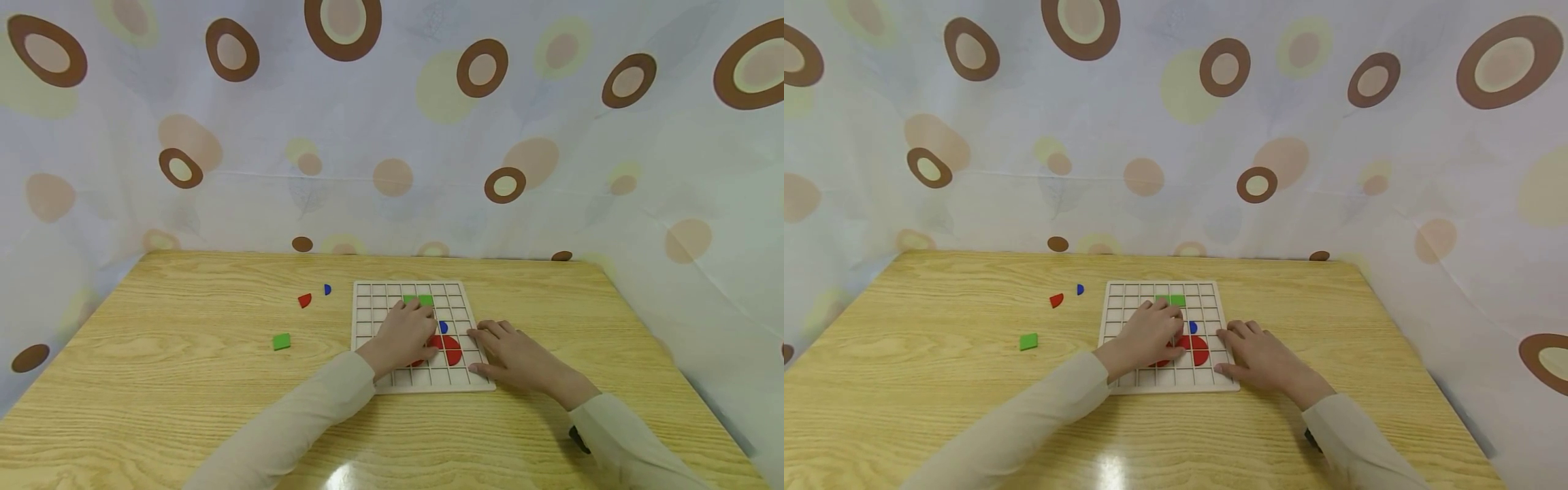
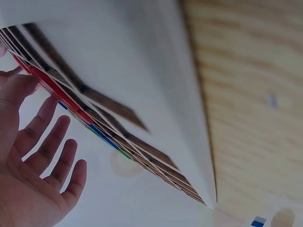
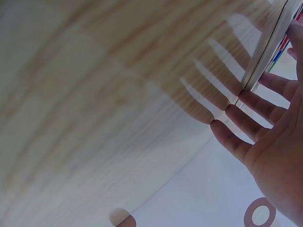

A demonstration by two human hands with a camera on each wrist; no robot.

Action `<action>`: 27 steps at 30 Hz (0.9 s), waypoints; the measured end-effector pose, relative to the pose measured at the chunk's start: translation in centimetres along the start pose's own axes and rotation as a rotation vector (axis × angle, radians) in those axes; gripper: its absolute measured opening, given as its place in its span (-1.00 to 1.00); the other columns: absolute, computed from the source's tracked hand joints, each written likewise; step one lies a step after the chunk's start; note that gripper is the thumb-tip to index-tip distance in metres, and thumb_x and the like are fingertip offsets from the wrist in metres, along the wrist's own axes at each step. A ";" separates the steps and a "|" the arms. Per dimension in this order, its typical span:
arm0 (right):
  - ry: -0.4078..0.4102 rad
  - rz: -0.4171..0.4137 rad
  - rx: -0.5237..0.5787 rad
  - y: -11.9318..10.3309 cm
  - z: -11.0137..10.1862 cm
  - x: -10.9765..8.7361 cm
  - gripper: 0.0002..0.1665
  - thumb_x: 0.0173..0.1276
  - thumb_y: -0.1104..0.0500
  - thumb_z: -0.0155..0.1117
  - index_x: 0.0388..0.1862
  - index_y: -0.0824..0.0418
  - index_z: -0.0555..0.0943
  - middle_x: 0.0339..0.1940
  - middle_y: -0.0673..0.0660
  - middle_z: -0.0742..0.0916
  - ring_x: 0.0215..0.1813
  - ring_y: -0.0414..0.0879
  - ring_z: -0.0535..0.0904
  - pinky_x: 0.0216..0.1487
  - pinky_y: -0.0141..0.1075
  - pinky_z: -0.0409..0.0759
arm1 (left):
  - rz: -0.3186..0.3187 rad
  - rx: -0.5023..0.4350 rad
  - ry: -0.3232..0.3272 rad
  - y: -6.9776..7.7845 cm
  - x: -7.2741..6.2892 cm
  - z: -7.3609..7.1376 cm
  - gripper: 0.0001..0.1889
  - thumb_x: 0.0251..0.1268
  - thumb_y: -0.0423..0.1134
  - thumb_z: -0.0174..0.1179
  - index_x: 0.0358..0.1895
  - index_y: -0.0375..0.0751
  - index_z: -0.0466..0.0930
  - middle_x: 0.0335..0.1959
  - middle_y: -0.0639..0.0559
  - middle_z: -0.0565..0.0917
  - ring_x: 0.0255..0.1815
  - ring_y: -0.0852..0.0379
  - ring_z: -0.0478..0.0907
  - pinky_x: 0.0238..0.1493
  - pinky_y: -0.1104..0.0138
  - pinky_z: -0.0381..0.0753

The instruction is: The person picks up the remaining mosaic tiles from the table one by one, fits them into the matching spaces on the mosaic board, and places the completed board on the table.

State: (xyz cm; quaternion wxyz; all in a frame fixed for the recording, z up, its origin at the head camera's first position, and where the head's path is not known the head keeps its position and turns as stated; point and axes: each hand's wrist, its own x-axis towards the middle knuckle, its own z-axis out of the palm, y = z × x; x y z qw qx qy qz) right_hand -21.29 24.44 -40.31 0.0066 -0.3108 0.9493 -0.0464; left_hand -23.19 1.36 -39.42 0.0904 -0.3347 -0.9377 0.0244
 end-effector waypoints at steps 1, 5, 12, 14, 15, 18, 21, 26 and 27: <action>-0.001 0.001 0.001 0.0 0.0 0.0 -0.27 0.26 -0.24 0.09 0.27 0.16 0.36 0.21 0.18 0.45 0.21 0.10 0.35 0.14 0.04 0.40 | 0.002 -0.001 0.001 0.0 0.0 0.0 -0.65 0.10 0.21 0.15 -0.59 0.05 0.48 -0.23 0.19 0.54 -0.19 0.14 0.38 -0.13 0.29 0.41; -0.001 0.003 0.004 0.0 0.0 0.0 -0.28 0.26 -0.23 0.09 0.27 0.16 0.36 0.21 0.19 0.45 0.22 0.11 0.35 0.15 0.05 0.39 | 0.005 -0.007 0.003 -0.1 -0.1 0.0 -0.67 0.10 0.20 0.15 -0.55 0.06 0.50 -0.25 0.19 0.53 -0.18 0.14 0.38 -0.13 0.28 0.40; 0.030 -0.015 -0.005 0.1 0.1 -0.1 -0.30 0.25 -0.21 0.12 0.26 0.15 0.36 0.20 0.19 0.47 0.20 0.11 0.38 0.13 0.04 0.41 | 0.010 -0.015 0.015 -0.3 -0.1 0.2 -0.71 0.08 0.20 0.17 -0.49 0.10 0.54 -0.26 0.21 0.55 -0.20 0.15 0.39 -0.19 0.30 0.39; 0.034 -0.017 -0.006 0.1 0.2 -0.1 -0.30 0.24 -0.21 0.12 0.26 0.14 0.37 0.20 0.19 0.47 0.19 0.11 0.38 0.13 0.04 0.41 | 0.012 -0.017 0.019 -0.4 -0.2 0.2 -0.73 0.08 0.20 0.17 -0.45 0.11 0.57 -0.26 0.21 0.56 -0.21 0.16 0.39 -0.20 0.30 0.39; 0.033 -0.017 -0.007 0.2 0.2 -0.1 -0.30 0.25 -0.21 0.12 0.26 0.14 0.37 0.20 0.19 0.47 0.19 0.11 0.38 0.13 0.04 0.41 | 0.013 -0.020 0.021 -0.4 -0.2 0.2 -0.73 0.08 0.19 0.18 -0.43 0.11 0.58 -0.25 0.21 0.56 -0.21 0.16 0.40 -0.19 0.30 0.39; 0.027 -0.016 -0.011 0.2 0.2 -0.1 -0.30 0.25 -0.22 0.11 0.26 0.14 0.36 0.20 0.18 0.47 0.20 0.11 0.37 0.13 0.04 0.41 | 0.013 -0.033 0.024 -0.5 -0.3 0.0 -0.73 0.08 0.18 0.18 -0.38 0.10 0.60 -0.24 0.20 0.57 -0.18 0.15 0.41 -0.17 0.29 0.40; 0.019 -0.013 -0.009 0.1 0.1 -0.1 -0.29 0.25 -0.22 0.11 0.27 0.15 0.36 0.21 0.18 0.46 0.21 0.11 0.37 0.14 0.04 0.40 | 0.010 -0.046 0.026 -0.6 -0.5 -0.3 -0.73 0.08 0.18 0.18 -0.35 0.10 0.60 -0.22 0.20 0.58 -0.14 0.15 0.43 -0.13 0.27 0.42; 0.010 -0.007 -0.007 0.1 0.0 -0.1 -0.28 0.25 -0.23 0.10 0.27 0.15 0.35 0.21 0.19 0.46 0.21 0.11 0.36 0.14 0.05 0.40 | 0.007 -0.063 0.027 -1.1 -0.9 -0.6 -0.74 0.10 0.15 0.18 -0.29 0.09 0.61 -0.20 0.20 0.58 -0.11 0.15 0.43 -0.08 0.26 0.43; 0.009 -0.005 -0.007 0.1 0.0 -0.1 -0.28 0.25 -0.24 0.09 0.27 0.15 0.36 0.21 0.19 0.46 0.21 0.11 0.36 0.14 0.05 0.40 | 0.006 -0.067 0.029 -1.1 -1.0 -0.7 -0.74 0.11 0.13 0.18 -0.28 0.09 0.61 -0.19 0.20 0.58 -0.11 0.15 0.42 -0.07 0.26 0.43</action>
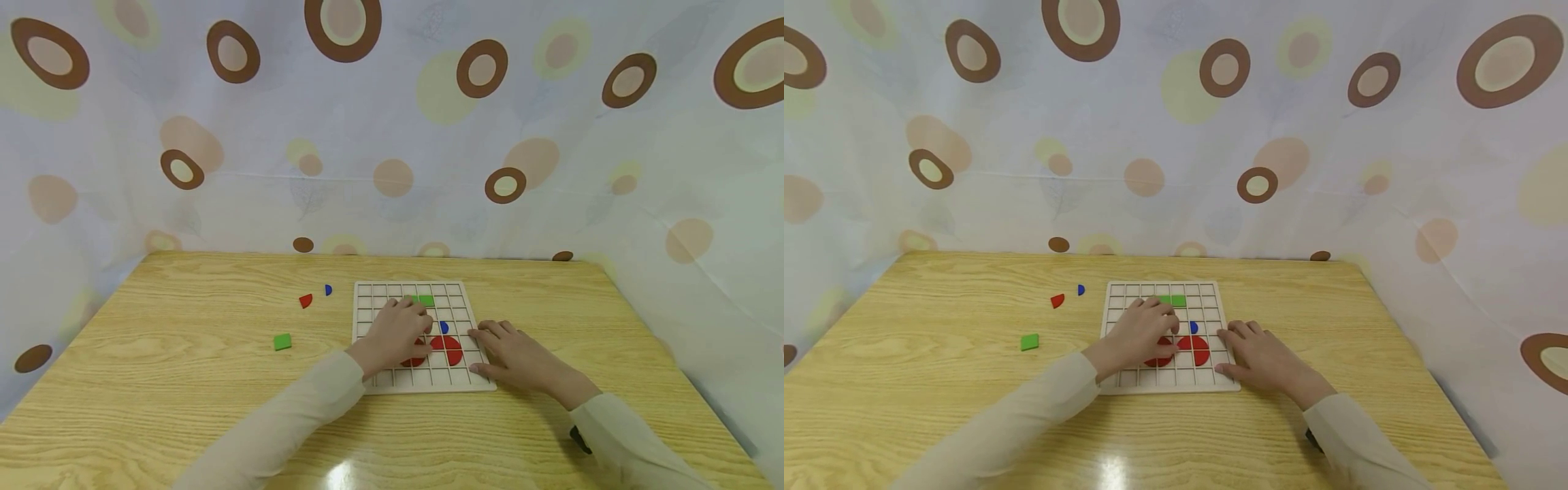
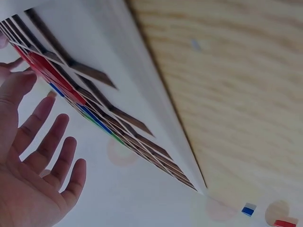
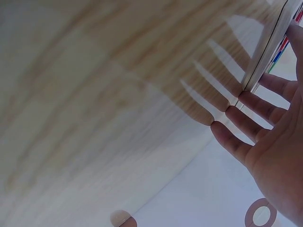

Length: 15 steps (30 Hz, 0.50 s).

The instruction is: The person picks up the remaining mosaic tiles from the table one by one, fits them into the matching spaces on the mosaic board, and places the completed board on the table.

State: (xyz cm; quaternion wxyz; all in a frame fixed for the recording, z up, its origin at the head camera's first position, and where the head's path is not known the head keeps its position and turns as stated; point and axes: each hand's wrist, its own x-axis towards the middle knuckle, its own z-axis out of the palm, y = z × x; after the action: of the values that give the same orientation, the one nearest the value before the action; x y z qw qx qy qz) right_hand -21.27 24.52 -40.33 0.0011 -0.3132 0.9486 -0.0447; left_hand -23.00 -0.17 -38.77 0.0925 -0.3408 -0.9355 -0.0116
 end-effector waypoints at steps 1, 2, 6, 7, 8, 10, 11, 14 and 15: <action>-0.001 0.001 -0.002 0.0 0.0 0.0 -0.28 0.25 -0.24 0.09 0.27 0.15 0.36 0.22 0.19 0.46 0.22 0.11 0.36 0.14 0.05 0.40 | 0.000 -0.006 0.004 -0.1 -0.1 -0.1 -0.76 0.12 0.10 0.18 -0.27 0.08 0.61 -0.20 0.19 0.58 -0.11 0.15 0.42 -0.07 0.25 0.43; -0.002 0.002 -0.003 0.0 0.0 0.0 -0.27 0.25 -0.25 0.09 0.27 0.14 0.36 0.22 0.19 0.46 0.22 0.11 0.36 0.14 0.05 0.40 | 0.000 -0.014 0.007 -0.2 -0.2 -0.1 -0.77 0.13 0.08 0.18 -0.27 0.07 0.62 -0.19 0.19 0.58 -0.11 0.15 0.42 -0.07 0.25 0.44; 0.001 0.003 -0.003 0.1 0.1 0.0 -0.27 0.25 -0.24 0.09 0.27 0.14 0.36 0.21 0.19 0.46 0.22 0.11 0.35 0.14 0.05 0.40 | 0.003 -0.020 0.036 -0.7 -0.6 -0.3 -0.80 0.13 0.04 0.18 -0.26 0.07 0.62 -0.22 0.20 0.58 -0.15 0.15 0.43 -0.11 0.27 0.44; 0.002 0.002 -0.002 0.1 0.1 0.0 -0.27 0.24 -0.24 0.10 0.27 0.14 0.36 0.21 0.19 0.46 0.22 0.11 0.36 0.14 0.04 0.40 | 0.004 -0.018 0.039 -0.8 -0.6 -0.3 -0.79 0.13 0.04 0.18 -0.25 0.07 0.62 -0.22 0.20 0.58 -0.16 0.15 0.43 -0.12 0.28 0.44; 0.003 0.002 -0.001 0.1 0.1 0.0 -0.28 0.24 -0.24 0.10 0.27 0.14 0.36 0.21 0.19 0.46 0.22 0.11 0.35 0.14 0.05 0.40 | 0.004 -0.015 0.044 -1.0 -0.7 -0.3 -0.78 0.13 0.05 0.18 -0.24 0.07 0.61 -0.22 0.20 0.59 -0.15 0.15 0.43 -0.12 0.28 0.44; 0.005 0.000 -0.001 0.1 0.1 0.0 -0.28 0.25 -0.23 0.10 0.27 0.15 0.36 0.21 0.19 0.46 0.22 0.12 0.36 0.14 0.05 0.40 | 0.005 -0.014 0.049 -1.3 -0.9 -0.3 -0.75 0.13 0.07 0.18 -0.20 0.07 0.60 -0.21 0.19 0.59 -0.14 0.15 0.44 -0.11 0.28 0.43; 0.006 -0.002 -0.002 0.1 0.1 0.0 -0.28 0.25 -0.23 0.10 0.27 0.16 0.36 0.21 0.20 0.46 0.22 0.12 0.36 0.14 0.05 0.40 | 0.003 -0.012 0.051 -1.5 -1.0 -0.3 -0.74 0.13 0.08 0.18 -0.18 0.07 0.60 -0.20 0.18 0.59 -0.14 0.14 0.44 -0.11 0.28 0.43; 0.010 -0.007 -0.001 0.0 0.1 -0.1 -0.27 0.25 -0.22 0.10 0.27 0.17 0.36 0.21 0.20 0.46 0.21 0.13 0.36 0.14 0.05 0.40 | -0.009 -0.020 0.051 -2.1 -1.4 -0.5 -0.71 0.13 0.08 0.19 -0.15 0.06 0.59 -0.16 0.16 0.58 -0.12 0.13 0.44 -0.07 0.24 0.44; 0.012 -0.009 -0.002 0.1 0.1 -0.1 -0.27 0.25 -0.22 0.11 0.27 0.17 0.36 0.20 0.20 0.47 0.21 0.13 0.36 0.13 0.05 0.40 | -0.014 -0.018 0.052 -2.3 -1.5 -0.5 -0.71 0.13 0.08 0.19 -0.14 0.05 0.59 -0.16 0.15 0.58 -0.12 0.12 0.44 -0.07 0.24 0.44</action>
State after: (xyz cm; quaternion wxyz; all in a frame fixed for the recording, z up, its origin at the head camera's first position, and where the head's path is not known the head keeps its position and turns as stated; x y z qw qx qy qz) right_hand -21.24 24.60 -40.39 -0.0050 -0.3170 0.9473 -0.0459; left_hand -23.21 -2.93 -38.42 0.1138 -0.3349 -0.9349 -0.0297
